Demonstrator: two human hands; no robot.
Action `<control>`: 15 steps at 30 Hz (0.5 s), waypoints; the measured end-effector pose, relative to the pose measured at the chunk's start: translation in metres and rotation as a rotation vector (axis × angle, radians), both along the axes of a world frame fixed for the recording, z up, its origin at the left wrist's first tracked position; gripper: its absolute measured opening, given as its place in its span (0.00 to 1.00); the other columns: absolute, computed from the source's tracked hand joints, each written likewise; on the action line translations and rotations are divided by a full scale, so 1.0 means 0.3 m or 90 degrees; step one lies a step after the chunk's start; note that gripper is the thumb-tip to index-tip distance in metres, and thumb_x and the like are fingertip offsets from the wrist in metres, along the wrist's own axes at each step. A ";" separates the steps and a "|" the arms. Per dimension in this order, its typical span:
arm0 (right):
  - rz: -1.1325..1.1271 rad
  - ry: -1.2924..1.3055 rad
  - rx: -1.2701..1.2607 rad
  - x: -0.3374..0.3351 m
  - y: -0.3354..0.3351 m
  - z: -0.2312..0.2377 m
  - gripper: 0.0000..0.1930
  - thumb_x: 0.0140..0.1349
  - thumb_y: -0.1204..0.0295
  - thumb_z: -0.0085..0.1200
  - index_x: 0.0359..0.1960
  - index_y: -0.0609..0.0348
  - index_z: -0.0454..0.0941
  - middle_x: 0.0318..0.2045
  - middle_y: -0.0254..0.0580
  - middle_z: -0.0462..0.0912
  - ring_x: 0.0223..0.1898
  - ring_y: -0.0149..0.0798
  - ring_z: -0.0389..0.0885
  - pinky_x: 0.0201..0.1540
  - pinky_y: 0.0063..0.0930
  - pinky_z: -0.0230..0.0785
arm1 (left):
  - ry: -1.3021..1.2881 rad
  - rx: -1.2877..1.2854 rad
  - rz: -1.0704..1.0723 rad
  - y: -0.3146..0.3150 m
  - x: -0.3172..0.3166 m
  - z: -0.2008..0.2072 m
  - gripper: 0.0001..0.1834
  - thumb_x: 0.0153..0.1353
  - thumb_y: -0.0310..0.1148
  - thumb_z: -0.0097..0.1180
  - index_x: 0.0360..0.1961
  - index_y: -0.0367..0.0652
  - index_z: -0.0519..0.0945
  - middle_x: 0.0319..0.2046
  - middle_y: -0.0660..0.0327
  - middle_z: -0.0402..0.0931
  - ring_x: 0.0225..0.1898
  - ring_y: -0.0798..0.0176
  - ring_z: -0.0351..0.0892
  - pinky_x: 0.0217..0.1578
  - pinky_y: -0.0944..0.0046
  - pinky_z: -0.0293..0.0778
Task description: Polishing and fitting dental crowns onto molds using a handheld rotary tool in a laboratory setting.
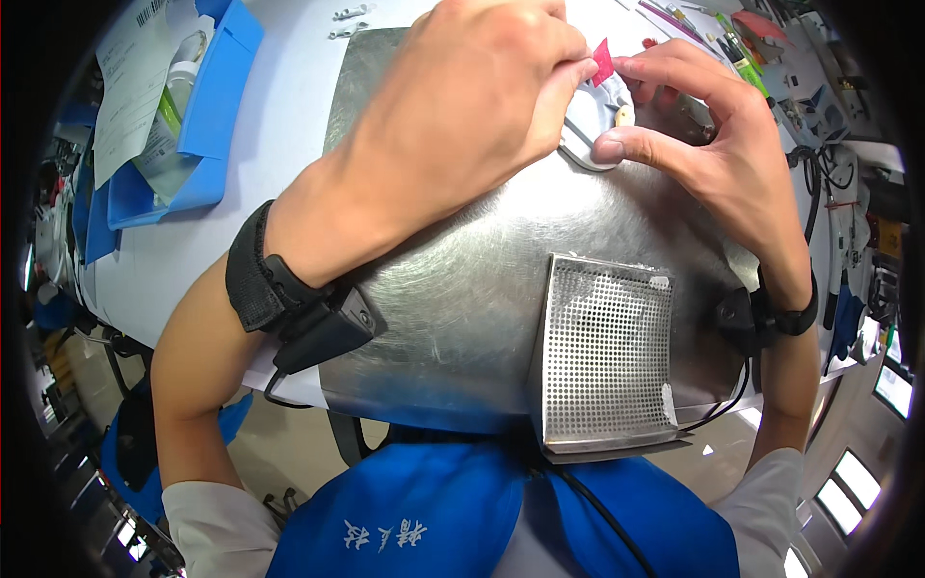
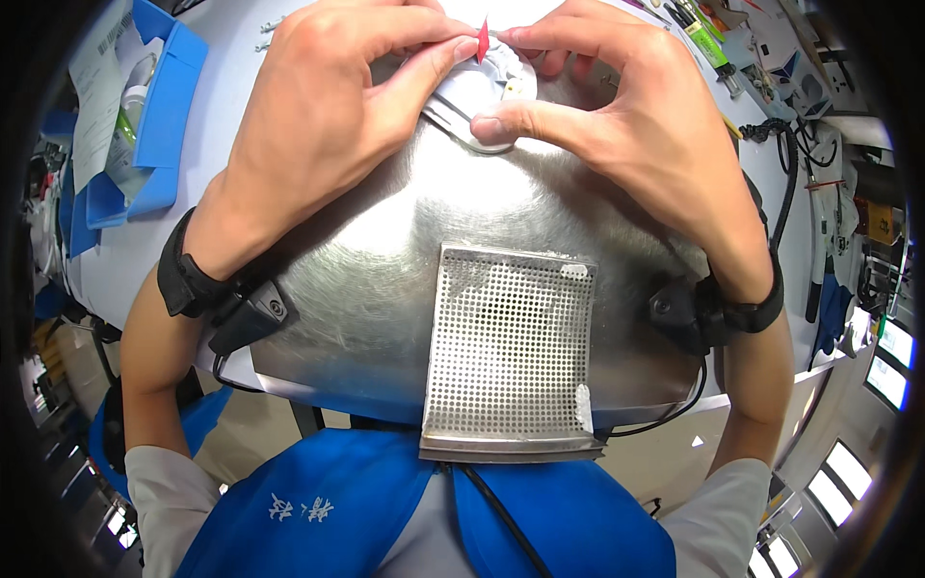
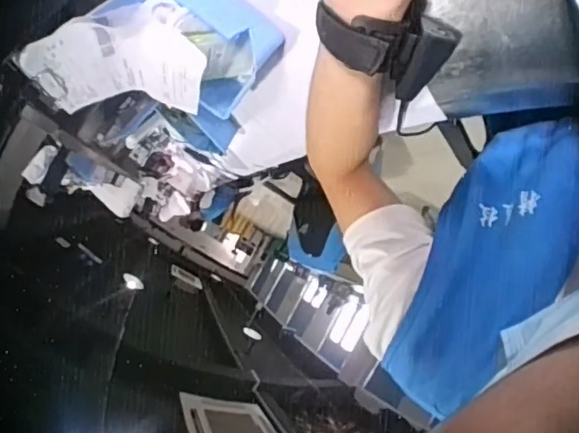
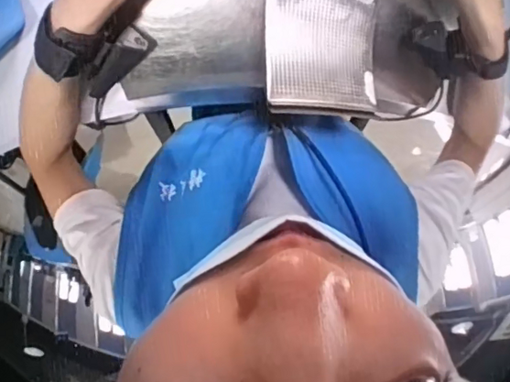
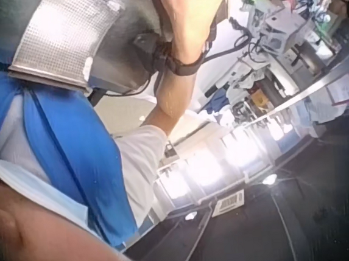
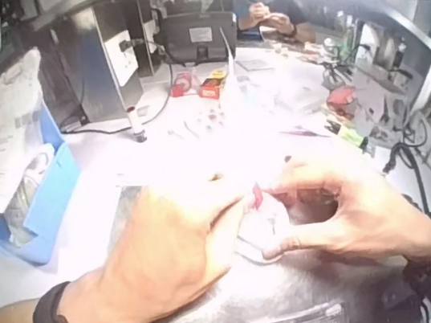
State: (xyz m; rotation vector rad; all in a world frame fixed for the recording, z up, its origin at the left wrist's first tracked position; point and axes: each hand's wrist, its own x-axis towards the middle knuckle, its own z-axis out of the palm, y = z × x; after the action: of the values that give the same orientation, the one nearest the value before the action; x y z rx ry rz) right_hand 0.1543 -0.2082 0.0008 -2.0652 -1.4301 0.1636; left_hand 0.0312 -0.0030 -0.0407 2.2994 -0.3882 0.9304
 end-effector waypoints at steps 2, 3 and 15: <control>0.010 -0.008 0.000 -0.001 -0.001 -0.005 0.26 0.51 0.67 0.83 0.51 0.64 0.89 0.38 0.33 0.83 0.39 0.32 0.79 0.47 0.29 0.71 | 0.047 0.016 0.019 -0.004 -0.012 0.001 0.08 0.65 0.24 0.62 0.45 0.37 0.84 0.35 0.46 0.83 0.37 0.38 0.84 0.39 0.45 0.79; 0.011 -0.018 0.004 0.001 -0.001 -0.005 0.26 0.51 0.67 0.83 0.51 0.63 0.89 0.38 0.33 0.83 0.39 0.32 0.78 0.46 0.29 0.71 | 0.052 0.031 0.028 -0.005 -0.012 0.005 0.08 0.65 0.24 0.62 0.45 0.37 0.85 0.35 0.46 0.83 0.37 0.38 0.84 0.39 0.45 0.79; 0.038 -0.030 0.018 0.009 -0.004 -0.023 0.32 0.49 0.61 0.85 0.52 0.68 0.87 0.43 0.40 0.84 0.45 0.38 0.82 0.50 0.31 0.73 | 0.063 0.132 0.097 -0.034 -0.041 0.044 0.06 0.53 0.23 0.66 0.32 0.32 0.83 0.36 0.47 0.80 0.46 0.41 0.84 0.48 0.45 0.82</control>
State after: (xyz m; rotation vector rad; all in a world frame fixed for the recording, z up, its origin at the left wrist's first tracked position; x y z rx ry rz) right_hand 0.1570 -0.2094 -0.0060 -2.0168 -1.5150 0.1187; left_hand 0.0189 -0.0132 -0.0277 2.5827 -0.2814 0.8795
